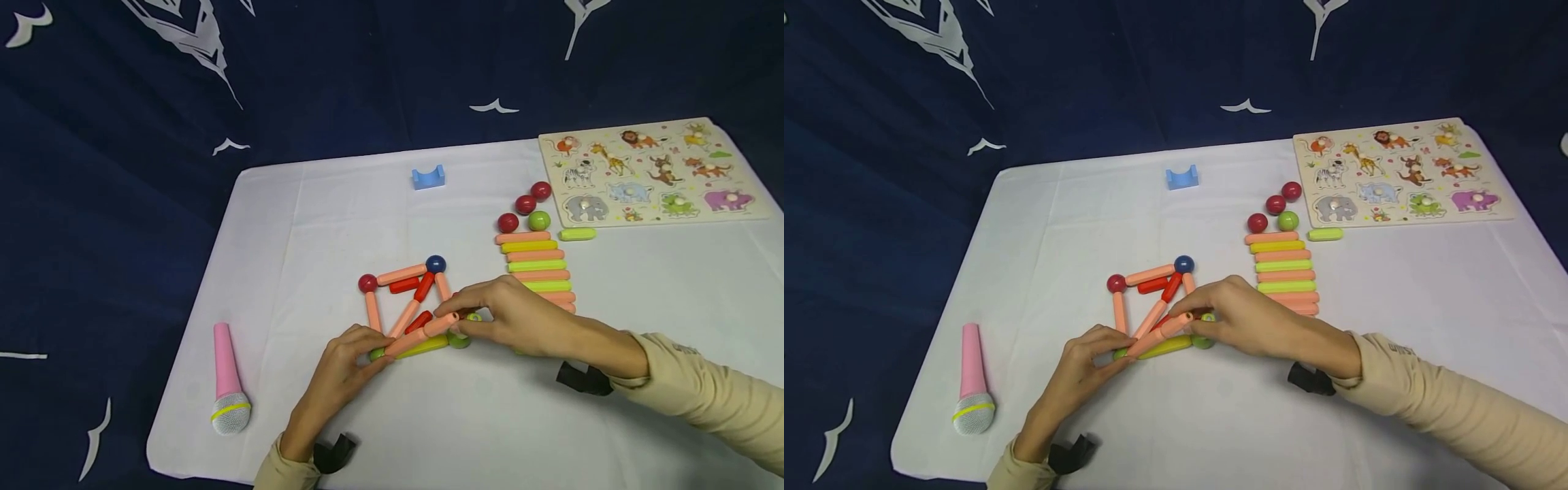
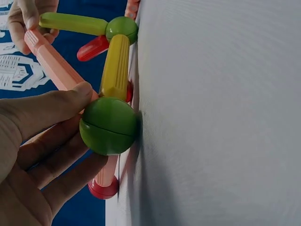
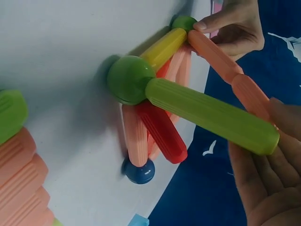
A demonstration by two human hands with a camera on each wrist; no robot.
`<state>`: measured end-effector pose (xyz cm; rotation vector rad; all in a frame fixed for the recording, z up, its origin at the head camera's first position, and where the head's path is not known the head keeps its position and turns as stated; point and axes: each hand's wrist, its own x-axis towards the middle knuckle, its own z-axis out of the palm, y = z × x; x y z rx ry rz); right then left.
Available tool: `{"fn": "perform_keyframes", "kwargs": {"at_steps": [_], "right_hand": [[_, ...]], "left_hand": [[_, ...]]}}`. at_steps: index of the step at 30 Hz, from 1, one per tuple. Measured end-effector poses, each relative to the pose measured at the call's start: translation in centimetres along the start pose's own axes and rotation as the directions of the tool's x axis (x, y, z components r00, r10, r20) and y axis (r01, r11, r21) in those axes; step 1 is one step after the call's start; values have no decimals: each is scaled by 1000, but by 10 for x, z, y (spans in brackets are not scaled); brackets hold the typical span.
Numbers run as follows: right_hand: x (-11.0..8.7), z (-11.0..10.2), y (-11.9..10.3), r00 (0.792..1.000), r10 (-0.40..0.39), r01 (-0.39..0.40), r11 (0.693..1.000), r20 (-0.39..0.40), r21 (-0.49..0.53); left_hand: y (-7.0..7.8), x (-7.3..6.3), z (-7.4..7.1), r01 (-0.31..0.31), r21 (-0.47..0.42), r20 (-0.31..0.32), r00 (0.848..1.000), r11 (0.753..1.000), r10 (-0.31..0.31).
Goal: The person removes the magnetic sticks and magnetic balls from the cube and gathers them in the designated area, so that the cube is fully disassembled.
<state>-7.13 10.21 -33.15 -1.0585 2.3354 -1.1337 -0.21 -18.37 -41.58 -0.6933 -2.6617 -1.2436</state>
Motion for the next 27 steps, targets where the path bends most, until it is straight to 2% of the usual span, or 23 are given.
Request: {"fn": "perform_keyframes", "kwargs": {"at_steps": [3, 8, 12, 15, 16, 18, 21, 24, 27], "right_hand": [[-1, 0, 0, 1000, -4, 4, 1000, -23, 2], [-6, -12, -2, 992, 41, -45, 999, -119, -25], [-16, -32, 5, 975, 118, -120, 993, -187, 1], [-27, -50, 17, 949, 220, -210, 975, -224, 70], [-33, -56, 23, 937, 258, -243, 966, -237, 88], [-43, -69, 38, 898, 361, -341, 932, -253, 120], [-61, -88, 65, 825, 505, -483, 863, -254, 149], [-76, -104, 95, 752, 612, -592, 791, -247, 156], [-85, -112, 123, 712, 660, -644, 749, -240, 152]], "left_hand": [[0, 0, 0, -5, 12, -3, 1000, 1000, 5], [1, 1, 0, -4, 29, -8, 1000, 1000, 4], [1, 1, 0, 0, 36, -3, 1000, 999, 0], [0, 1, -1, 1, 37, -2, 1000, 999, -1], [0, 1, 0, -1, 35, -1, 1000, 999, 1], [0, 1, 0, -3, 34, -1, 1000, 999, 3], [0, 2, -1, -7, 29, 1, 1000, 1000, 7], [0, 2, -1, -5, 22, 2, 1000, 1000, 5], [0, 1, -1, -1, 20, -1, 1000, 1000, 1]]}}
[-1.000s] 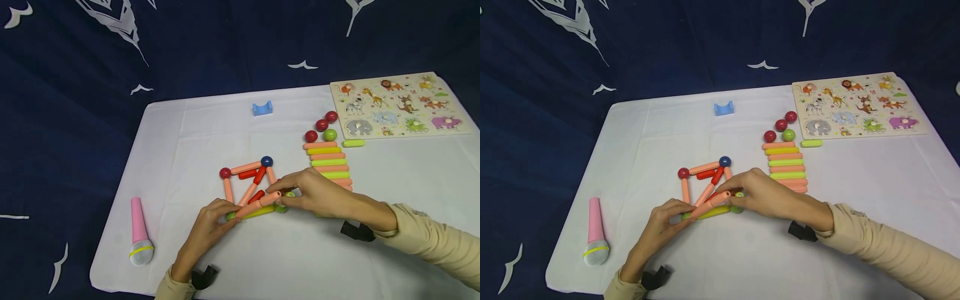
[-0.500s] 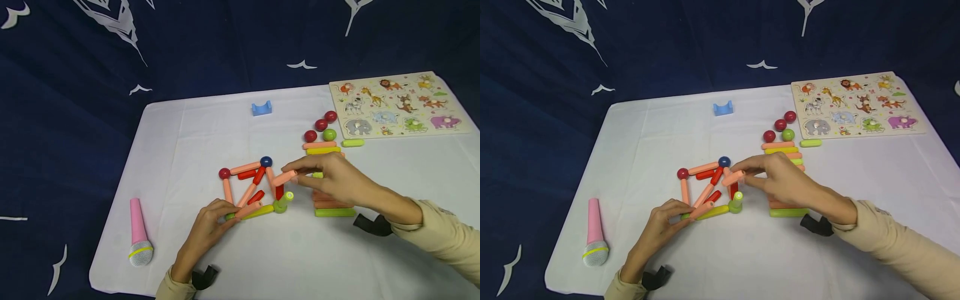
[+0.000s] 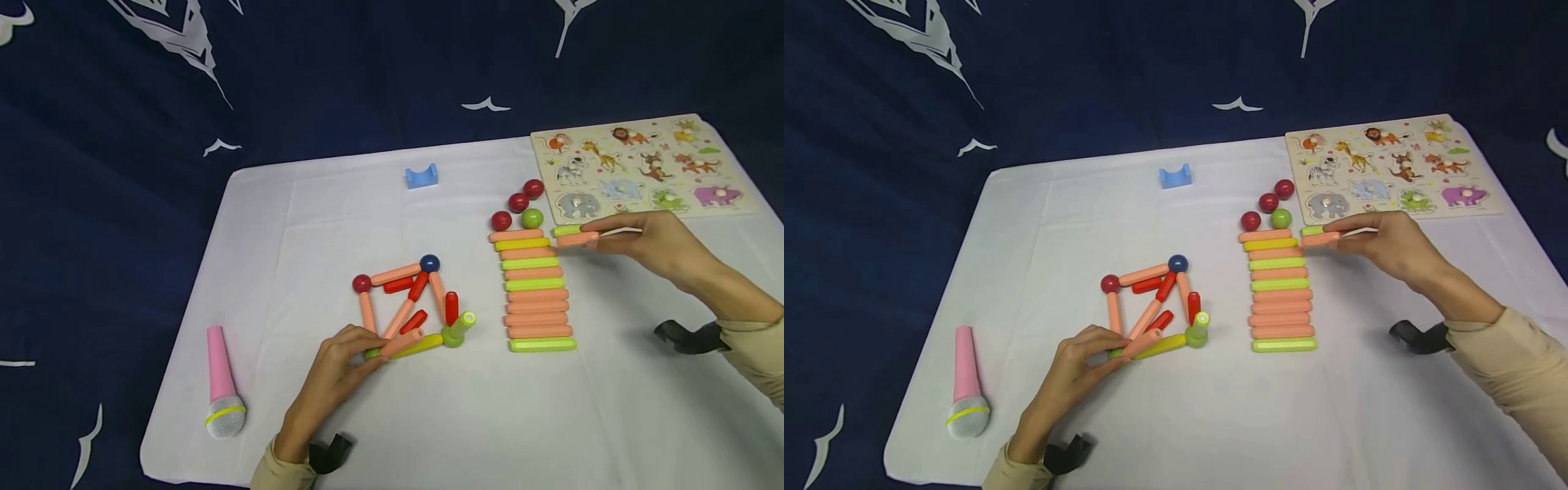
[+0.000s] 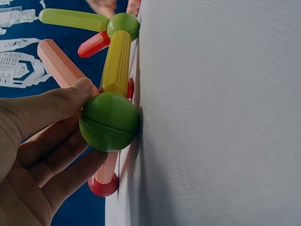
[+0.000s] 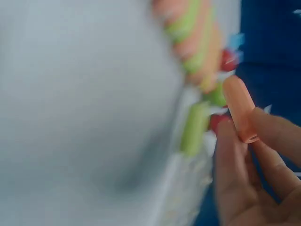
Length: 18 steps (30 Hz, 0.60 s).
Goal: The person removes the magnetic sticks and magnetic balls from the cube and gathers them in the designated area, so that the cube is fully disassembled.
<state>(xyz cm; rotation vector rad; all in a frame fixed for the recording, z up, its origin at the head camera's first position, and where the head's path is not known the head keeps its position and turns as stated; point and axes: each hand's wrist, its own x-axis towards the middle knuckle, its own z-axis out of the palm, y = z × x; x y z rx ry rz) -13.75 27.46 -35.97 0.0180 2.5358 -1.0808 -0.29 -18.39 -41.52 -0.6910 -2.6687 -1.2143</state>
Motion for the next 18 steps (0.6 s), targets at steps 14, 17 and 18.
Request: {"fn": "perform_keyframes", "kwargs": {"at_steps": [14, 17, 18], "right_hand": [[28, 16, 26, 963, -135, 81, 971, -235, -226], [25, 16, 21, 947, -163, 98, 968, -276, -232], [23, 16, 19, 939, -179, 114, 968, -294, -225]], "left_hand": [[-2, 0, 0, -11, 4, 1, 1000, 1000, 11], [-3, 1, -1, -13, 9, 7, 1000, 1000, 13], [-3, 1, -1, -10, 10, 7, 1000, 1000, 10]]}}
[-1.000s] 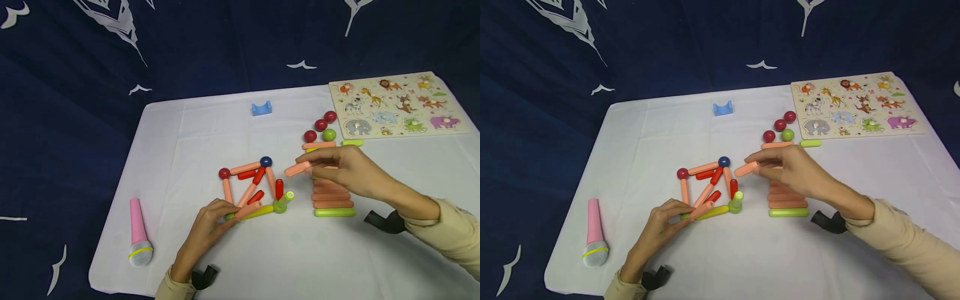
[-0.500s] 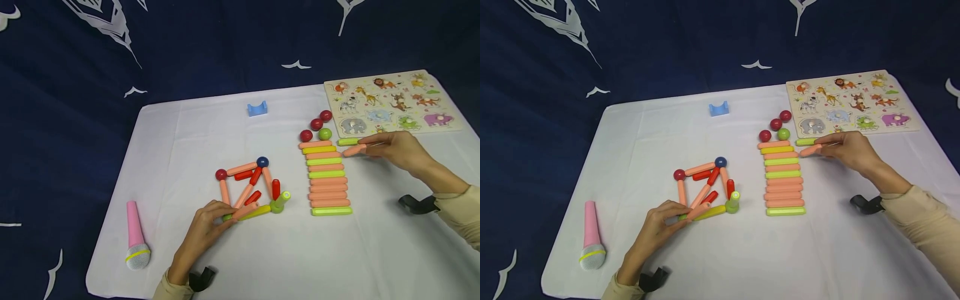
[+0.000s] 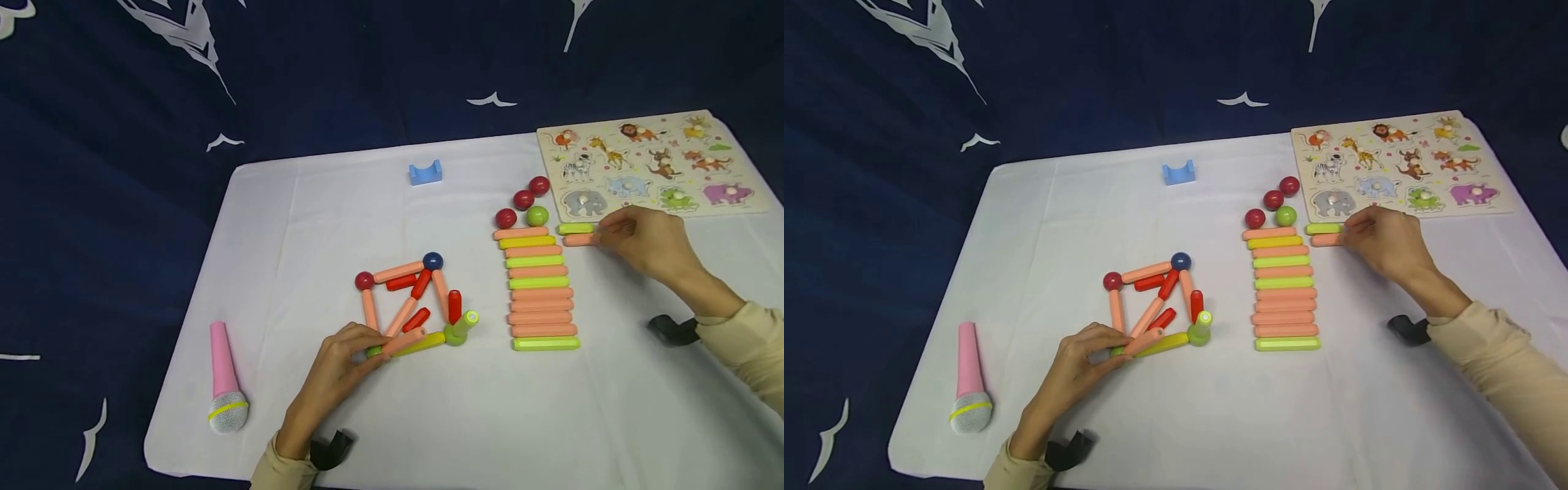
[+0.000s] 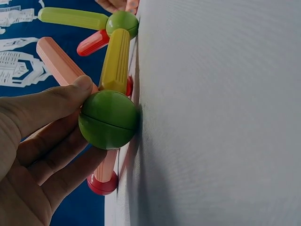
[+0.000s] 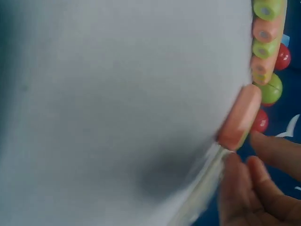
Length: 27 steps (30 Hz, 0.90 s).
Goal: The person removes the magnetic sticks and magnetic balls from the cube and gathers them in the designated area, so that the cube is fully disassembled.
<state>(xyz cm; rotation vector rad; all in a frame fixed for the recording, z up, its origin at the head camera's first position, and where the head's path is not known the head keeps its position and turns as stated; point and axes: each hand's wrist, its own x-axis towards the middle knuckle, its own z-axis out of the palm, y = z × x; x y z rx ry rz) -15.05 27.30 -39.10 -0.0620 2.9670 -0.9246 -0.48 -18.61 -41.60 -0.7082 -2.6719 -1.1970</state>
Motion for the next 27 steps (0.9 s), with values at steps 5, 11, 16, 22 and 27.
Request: {"fn": "perform_keyframes", "kwargs": {"at_steps": [5, 11, 16, 22, 27], "right_hand": [[-19, 7, -38, 994, -111, 112, 977, -18, 181], [-61, 41, -98, 891, -357, 199, 861, 280, 467], [-82, 71, -119, 837, -419, 171, 811, 353, 559], [-85, 87, -122, 824, -422, 152, 807, 377, 570], [-83, 90, -122, 809, -441, 160, 802, 390, 575]], "left_hand": [[0, 1, -2, 9, 7, -2, 1000, 1000, -9], [-2, 0, -2, -3, -3, -1, 1000, 1000, 3], [-3, 0, 0, -22, -13, 0, 1000, 1000, 22], [-2, -1, 1, -20, -7, -1, 1000, 1000, 20], [-2, -1, 1, -16, -9, 1, 1000, 1000, 16]]}}
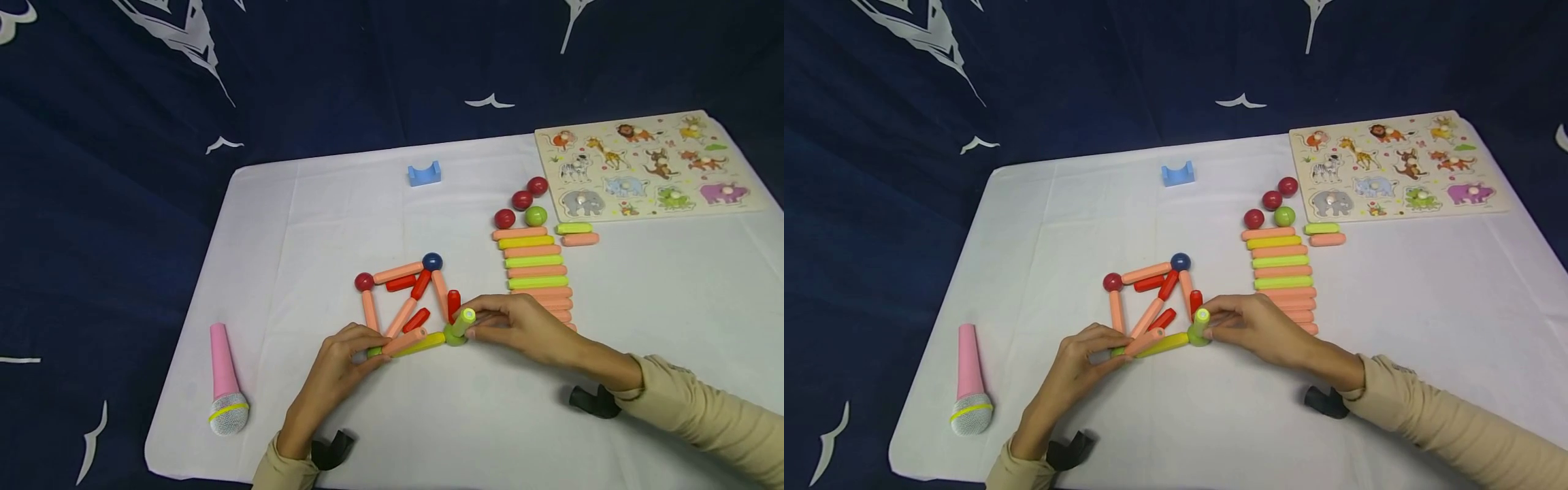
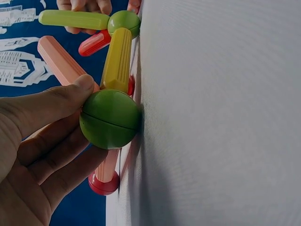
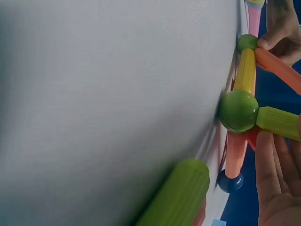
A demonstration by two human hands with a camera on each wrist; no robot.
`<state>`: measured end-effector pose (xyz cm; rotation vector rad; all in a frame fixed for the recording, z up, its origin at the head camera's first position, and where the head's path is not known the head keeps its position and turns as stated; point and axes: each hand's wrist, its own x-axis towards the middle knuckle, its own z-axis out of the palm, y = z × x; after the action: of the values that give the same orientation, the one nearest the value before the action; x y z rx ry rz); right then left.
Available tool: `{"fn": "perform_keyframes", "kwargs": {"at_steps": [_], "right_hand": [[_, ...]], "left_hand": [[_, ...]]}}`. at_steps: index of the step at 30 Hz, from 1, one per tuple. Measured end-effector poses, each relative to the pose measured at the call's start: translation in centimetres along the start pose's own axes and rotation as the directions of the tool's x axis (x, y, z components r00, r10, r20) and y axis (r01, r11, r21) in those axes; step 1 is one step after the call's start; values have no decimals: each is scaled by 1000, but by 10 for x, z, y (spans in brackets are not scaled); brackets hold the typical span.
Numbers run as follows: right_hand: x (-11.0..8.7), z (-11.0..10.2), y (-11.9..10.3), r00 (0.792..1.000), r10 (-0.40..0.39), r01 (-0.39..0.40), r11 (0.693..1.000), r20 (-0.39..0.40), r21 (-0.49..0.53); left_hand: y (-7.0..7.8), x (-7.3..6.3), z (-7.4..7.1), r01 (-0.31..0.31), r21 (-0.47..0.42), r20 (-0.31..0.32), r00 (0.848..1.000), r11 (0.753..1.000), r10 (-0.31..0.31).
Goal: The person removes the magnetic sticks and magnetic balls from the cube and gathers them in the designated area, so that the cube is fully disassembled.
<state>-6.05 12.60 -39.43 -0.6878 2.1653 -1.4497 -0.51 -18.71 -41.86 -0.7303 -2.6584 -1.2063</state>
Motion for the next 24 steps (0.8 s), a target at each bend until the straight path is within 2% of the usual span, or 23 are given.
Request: {"fn": "perform_keyframes", "kwargs": {"at_steps": [9, 14, 17, 20, 24], "right_hand": [[-2, -6, -3, 999, -1, -3, 994, -37, -106], [-10, -25, -11, 996, -2, -14, 984, -89, -177], [-16, -44, -13, 989, -11, -34, 957, -151, -290], [-19, -64, -12, 979, -38, -51, 906, -200, -420], [-11, -83, -11, 975, -66, -57, 848, -211, -527]], "left_hand": [[1, 0, 0, 8, -3, 0, 1000, 1000, -8], [1, 0, 1, 11, 1, 4, 1000, 1000, -11], [2, 1, 1, 22, 2, 7, 1000, 1000, -22], [2, 1, 0, 33, 3, 9, 999, 999, -33], [3, 1, 0, 35, 1, 6, 999, 999, -35]]}}
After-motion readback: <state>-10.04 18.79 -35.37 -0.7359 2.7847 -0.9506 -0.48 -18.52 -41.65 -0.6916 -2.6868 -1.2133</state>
